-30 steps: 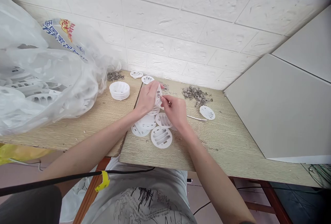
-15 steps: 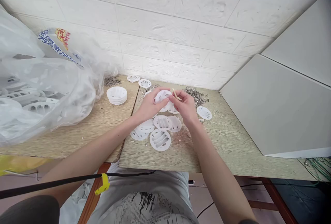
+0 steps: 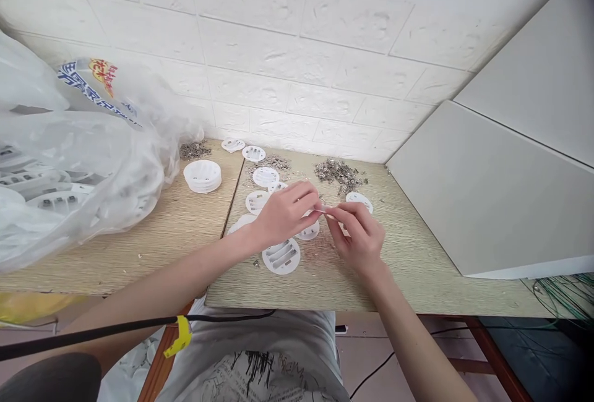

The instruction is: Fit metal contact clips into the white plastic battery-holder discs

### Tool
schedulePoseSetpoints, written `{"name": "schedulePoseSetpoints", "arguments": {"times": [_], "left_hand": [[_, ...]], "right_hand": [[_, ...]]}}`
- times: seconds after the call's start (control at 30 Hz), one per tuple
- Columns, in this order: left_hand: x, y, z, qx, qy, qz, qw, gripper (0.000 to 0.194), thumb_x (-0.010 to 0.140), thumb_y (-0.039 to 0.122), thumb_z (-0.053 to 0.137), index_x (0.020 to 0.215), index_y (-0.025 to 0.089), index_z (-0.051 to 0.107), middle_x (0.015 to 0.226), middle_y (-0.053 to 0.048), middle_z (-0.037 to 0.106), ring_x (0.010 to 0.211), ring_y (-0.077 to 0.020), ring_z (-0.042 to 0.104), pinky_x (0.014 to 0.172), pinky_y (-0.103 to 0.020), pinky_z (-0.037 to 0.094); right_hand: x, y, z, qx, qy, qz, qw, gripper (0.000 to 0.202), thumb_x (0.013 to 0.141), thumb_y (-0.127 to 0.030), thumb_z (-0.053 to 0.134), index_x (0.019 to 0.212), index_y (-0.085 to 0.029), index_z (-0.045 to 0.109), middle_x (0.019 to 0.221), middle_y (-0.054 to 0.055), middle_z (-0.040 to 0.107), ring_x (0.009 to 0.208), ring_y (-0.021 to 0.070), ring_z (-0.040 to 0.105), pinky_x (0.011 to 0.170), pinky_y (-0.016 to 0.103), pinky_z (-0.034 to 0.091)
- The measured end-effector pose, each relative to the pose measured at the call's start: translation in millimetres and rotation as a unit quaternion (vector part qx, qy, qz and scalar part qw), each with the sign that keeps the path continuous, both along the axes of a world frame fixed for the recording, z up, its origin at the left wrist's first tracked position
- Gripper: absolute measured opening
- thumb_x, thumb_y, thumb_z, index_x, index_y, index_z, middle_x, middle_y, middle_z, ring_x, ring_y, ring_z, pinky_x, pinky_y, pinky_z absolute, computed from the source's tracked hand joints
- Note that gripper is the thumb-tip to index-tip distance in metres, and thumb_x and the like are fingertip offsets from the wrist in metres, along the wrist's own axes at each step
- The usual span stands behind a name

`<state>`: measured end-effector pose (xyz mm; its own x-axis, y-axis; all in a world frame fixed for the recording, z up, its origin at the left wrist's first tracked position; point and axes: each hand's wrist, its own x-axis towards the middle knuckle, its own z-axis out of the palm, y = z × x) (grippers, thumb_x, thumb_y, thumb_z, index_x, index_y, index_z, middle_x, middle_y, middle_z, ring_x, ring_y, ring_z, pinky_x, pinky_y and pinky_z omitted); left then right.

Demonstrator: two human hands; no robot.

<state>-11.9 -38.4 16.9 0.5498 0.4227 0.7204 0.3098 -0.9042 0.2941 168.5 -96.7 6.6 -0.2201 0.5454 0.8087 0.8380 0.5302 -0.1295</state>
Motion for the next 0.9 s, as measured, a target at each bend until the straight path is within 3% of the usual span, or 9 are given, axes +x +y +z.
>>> {"name": "schedulePoseSetpoints", "arguments": {"times": [0.1,0.17,0.27,0.37,0.43,0.47,0.63,0.9], "left_hand": [[13.2,-0.4,5.0,-0.06,0.044,0.01,0.997,0.013,0.091,0.023,0.049,0.083,0.018,0.058,0.086,-0.006,0.063,0.082,-0.0166,0.058,0.071,-0.028,0.045],[24.4,1.0,9.7,-0.136,0.075,0.032,0.987,0.01,0.086,0.022,0.054,0.083,0.018,0.062,0.085,-0.005,0.063,0.078,-0.0172,0.059,0.068,-0.029,0.044],[41.5,5.0,18.7,-0.266,0.139,0.063,0.952,0.008,0.076,0.022,0.06,0.072,0.018,0.066,0.081,-0.006,0.065,0.073,-0.0192,0.06,0.061,-0.03,0.042],[54.7,9.4,28.4,-0.377,0.226,0.032,0.898,0.012,0.069,0.022,0.066,0.058,0.019,0.064,0.058,-0.003,0.062,0.059,-0.0185,0.058,0.051,-0.028,0.037],[60.3,11.3,33.4,-0.411,0.264,0.014,0.872,0.015,0.064,0.022,0.071,0.052,0.019,0.063,0.048,0.0,0.056,0.053,-0.0165,0.054,0.047,-0.027,0.035],[62.2,11.7,35.0,-0.42,0.274,0.012,0.865,0.016,0.062,0.022,0.073,0.05,0.019,0.063,0.045,0.001,0.053,0.05,-0.0156,0.052,0.046,-0.026,0.034],[65.2,11.7,35.0,-0.422,0.269,0.01,0.866,0.026,0.062,0.021,0.073,0.04,0.02,0.059,0.04,0.001,0.048,0.043,-0.0149,0.043,0.046,-0.029,0.033],[67.3,13.5,33.7,-0.409,0.314,0.039,0.856,0.007,0.062,0.027,0.071,0.058,0.021,0.07,0.054,0.0,0.062,0.053,-0.0156,0.054,0.05,-0.027,0.037]], "right_hand": [[6.4,-1.1,7.0,-0.112,0.09,-0.005,0.99,0.014,0.09,-0.031,0.057,0.086,-0.021,0.065,0.076,0.005,0.064,0.057,0.0118,0.05,0.052,0.026,0.039],[11.8,-0.2,14.6,-0.241,0.176,-0.013,0.954,0.019,0.087,-0.038,0.06,0.08,-0.019,0.063,0.068,0.002,0.058,0.054,0.0113,0.044,0.051,0.026,0.035],[24.9,5.9,23.6,-0.459,0.286,-0.001,0.841,0.025,0.077,-0.038,0.067,0.067,-0.018,0.057,0.058,-0.002,0.047,0.05,0.0088,0.036,0.047,0.025,0.026],[41.9,16.7,26.1,-0.626,0.32,0.018,0.711,0.023,0.067,-0.032,0.071,0.058,-0.017,0.055,0.047,-0.006,0.037,0.044,0.0053,0.025,0.045,0.025,0.017],[51.0,23.7,25.8,-0.691,0.305,0.031,0.655,0.018,0.064,-0.029,0.07,0.058,-0.016,0.058,0.04,-0.007,0.034,0.041,0.0047,0.021,0.045,0.025,0.013],[54.1,26.5,25.8,-0.708,0.296,0.033,0.64,0.017,0.063,-0.027,0.07,0.058,-0.016,0.059,0.038,-0.008,0.033,0.04,0.0046,0.021,0.045,0.025,0.012],[55.9,33.1,29.9,-0.734,0.246,0.011,0.633,0.015,0.061,-0.026,0.068,0.055,-0.016,0.058,0.034,-0.007,0.032,0.039,0.0044,0.02,0.045,0.025,0.009],[56.7,36.3,26.8,-0.733,0.218,-0.021,0.644,0.01,0.06,-0.025,0.065,0.062,-0.016,0.061,0.036,-0.007,0.032,0.04,0.0053,0.021,0.046,0.026,0.006]]}}
